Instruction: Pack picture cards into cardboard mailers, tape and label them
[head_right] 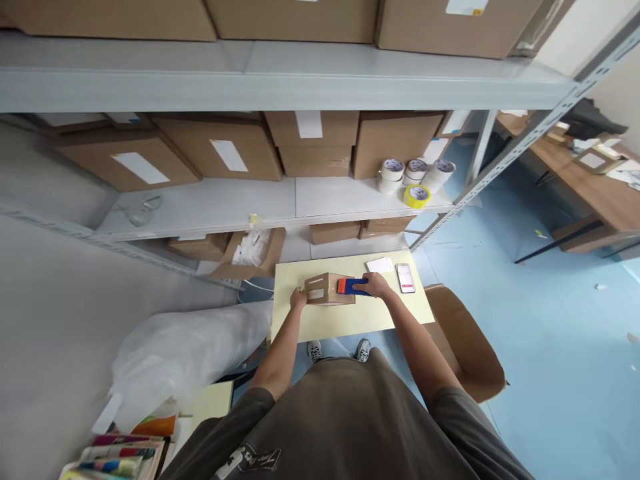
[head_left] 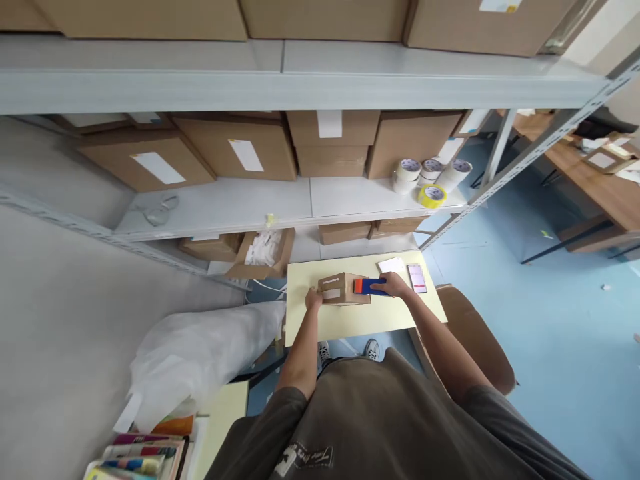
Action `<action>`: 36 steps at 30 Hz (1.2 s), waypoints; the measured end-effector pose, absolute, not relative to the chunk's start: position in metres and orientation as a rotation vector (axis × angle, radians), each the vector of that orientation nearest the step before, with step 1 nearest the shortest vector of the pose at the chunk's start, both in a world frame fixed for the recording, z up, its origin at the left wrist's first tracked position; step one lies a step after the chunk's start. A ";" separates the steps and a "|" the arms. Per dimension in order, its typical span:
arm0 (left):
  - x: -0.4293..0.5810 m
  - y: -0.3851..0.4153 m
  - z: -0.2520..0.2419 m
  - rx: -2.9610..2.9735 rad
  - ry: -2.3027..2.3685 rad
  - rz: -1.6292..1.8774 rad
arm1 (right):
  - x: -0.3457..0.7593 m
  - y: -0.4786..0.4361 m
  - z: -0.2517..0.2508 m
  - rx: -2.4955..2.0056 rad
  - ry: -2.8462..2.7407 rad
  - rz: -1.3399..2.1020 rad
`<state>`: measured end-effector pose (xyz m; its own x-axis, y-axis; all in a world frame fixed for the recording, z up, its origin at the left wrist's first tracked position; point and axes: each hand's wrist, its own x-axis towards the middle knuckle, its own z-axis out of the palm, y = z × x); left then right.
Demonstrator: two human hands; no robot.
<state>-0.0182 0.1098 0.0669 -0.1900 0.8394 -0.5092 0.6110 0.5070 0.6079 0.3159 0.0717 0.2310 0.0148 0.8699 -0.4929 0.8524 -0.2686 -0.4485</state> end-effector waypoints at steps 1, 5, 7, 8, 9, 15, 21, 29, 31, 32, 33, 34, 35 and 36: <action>-0.024 0.111 0.072 1.201 1.908 0.376 | 0.299 0.078 0.235 -2.217 -1.923 1.089; -0.036 0.106 0.094 1.289 1.742 0.622 | 0.243 0.095 0.245 -2.177 -2.105 1.008; -0.034 0.102 0.102 1.297 1.674 0.669 | 0.221 0.099 0.248 -2.152 -2.174 0.989; -0.032 0.101 0.104 1.283 1.672 0.656 | 0.212 0.100 0.250 -2.147 -2.197 0.982; -0.028 0.100 0.106 1.252 1.692 0.637 | 0.204 0.100 0.250 -2.146 -2.216 0.969; 0.014 0.100 0.110 1.212 1.632 0.565 | 0.194 0.095 0.255 -2.260 -2.239 0.767; 0.079 0.084 0.111 1.316 1.645 0.501 | 0.260 0.064 0.250 -2.388 -2.031 0.799; 0.114 0.079 0.112 1.386 1.638 0.387 | 0.405 -0.014 0.237 -2.487 -1.722 0.842; 0.110 0.081 0.111 1.400 1.605 0.395 | 0.430 -0.025 0.235 -2.508 -1.672 0.832; 0.108 0.083 0.110 1.405 1.594 0.400 | 0.436 -0.026 0.233 -2.512 -1.662 0.837; 0.104 0.085 0.109 1.406 1.588 0.408 | 0.437 -0.026 0.231 -2.512 -1.661 0.836; 0.100 0.087 0.108 1.400 1.586 0.416 | 0.433 -0.023 0.229 -2.510 -1.669 0.835; 0.094 0.089 0.107 1.386 1.587 0.423 | 0.426 -0.019 0.227 -2.509 -1.677 0.832; 0.085 0.092 0.106 1.365 1.587 0.427 | 0.415 -0.013 0.225 -2.506 -1.686 0.831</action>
<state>0.0855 0.0919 0.1055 0.0909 0.8977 -0.4310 0.5598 0.3119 0.7677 0.4148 -0.0128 0.2247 0.2802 0.8635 -0.4194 0.8586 -0.4208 -0.2927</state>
